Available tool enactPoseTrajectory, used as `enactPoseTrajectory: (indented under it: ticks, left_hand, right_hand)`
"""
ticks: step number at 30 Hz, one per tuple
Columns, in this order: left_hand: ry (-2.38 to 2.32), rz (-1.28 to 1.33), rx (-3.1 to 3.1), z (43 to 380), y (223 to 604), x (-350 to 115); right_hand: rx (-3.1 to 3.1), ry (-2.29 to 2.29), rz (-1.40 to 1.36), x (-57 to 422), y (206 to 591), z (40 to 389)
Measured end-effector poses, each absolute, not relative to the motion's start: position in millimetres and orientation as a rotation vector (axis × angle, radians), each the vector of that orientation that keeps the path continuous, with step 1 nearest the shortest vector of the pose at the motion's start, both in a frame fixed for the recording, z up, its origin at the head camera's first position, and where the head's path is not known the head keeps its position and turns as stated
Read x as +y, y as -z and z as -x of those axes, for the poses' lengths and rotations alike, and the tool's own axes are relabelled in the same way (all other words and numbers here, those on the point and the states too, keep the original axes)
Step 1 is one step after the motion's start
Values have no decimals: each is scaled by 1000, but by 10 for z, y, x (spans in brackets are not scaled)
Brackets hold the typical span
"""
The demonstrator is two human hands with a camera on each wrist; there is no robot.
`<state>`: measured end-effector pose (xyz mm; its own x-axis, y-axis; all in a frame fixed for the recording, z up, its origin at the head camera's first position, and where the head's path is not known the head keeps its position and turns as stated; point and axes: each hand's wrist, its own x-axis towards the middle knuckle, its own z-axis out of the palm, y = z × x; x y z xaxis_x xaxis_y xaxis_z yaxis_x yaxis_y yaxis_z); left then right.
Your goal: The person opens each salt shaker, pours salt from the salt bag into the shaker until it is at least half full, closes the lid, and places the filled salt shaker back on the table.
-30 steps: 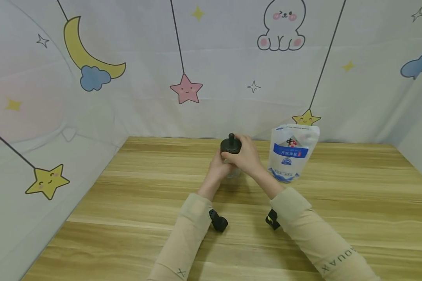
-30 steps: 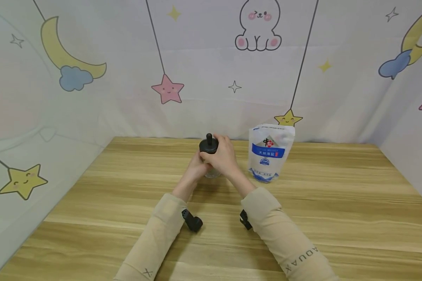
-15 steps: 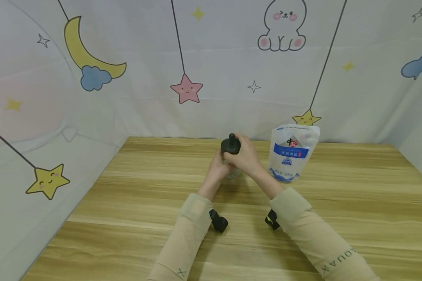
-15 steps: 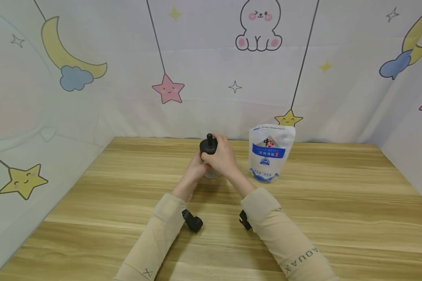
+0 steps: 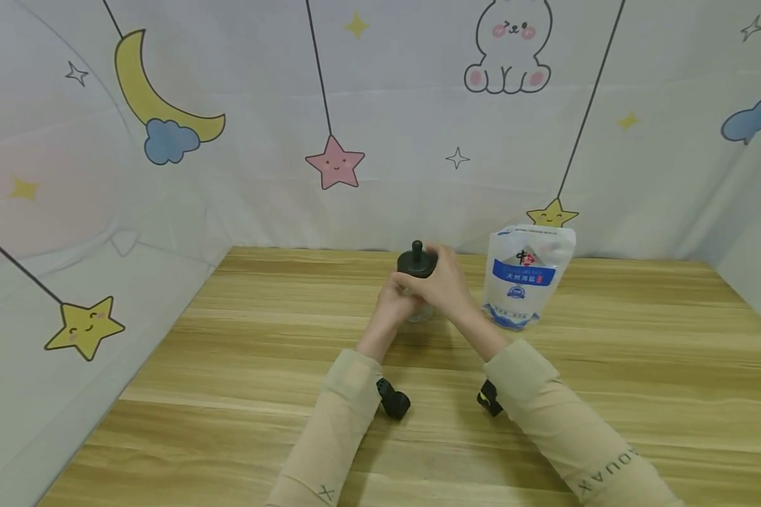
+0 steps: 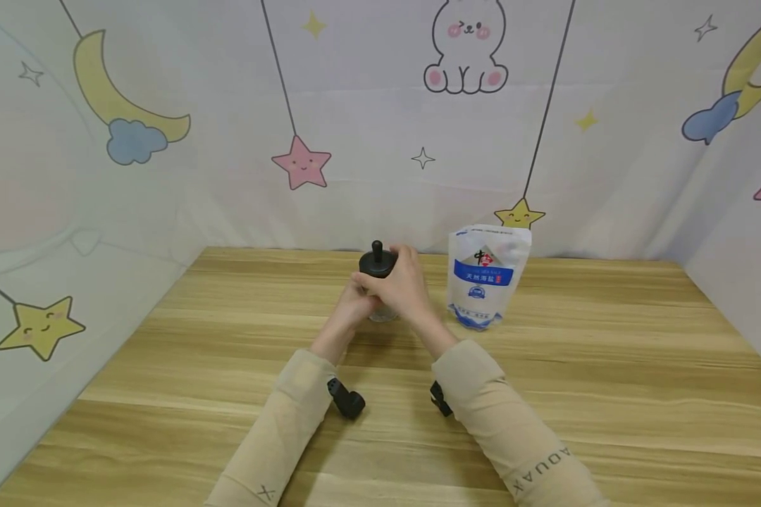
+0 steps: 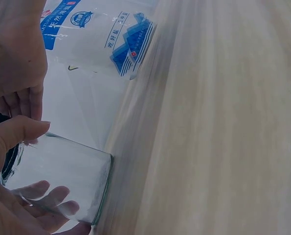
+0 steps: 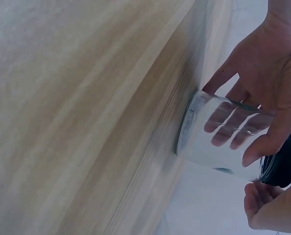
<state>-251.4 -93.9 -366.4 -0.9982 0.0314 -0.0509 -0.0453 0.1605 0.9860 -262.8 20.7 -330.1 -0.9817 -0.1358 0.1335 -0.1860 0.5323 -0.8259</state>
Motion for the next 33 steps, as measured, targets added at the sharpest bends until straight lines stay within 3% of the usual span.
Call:
enactPoseTrajectory:
  ticks: [33]
  left_hand:
    - [-1960,97,2354,2555,3664,-933]
  right_hand:
    - [-2650,-1406,-347,194,3329,2667]
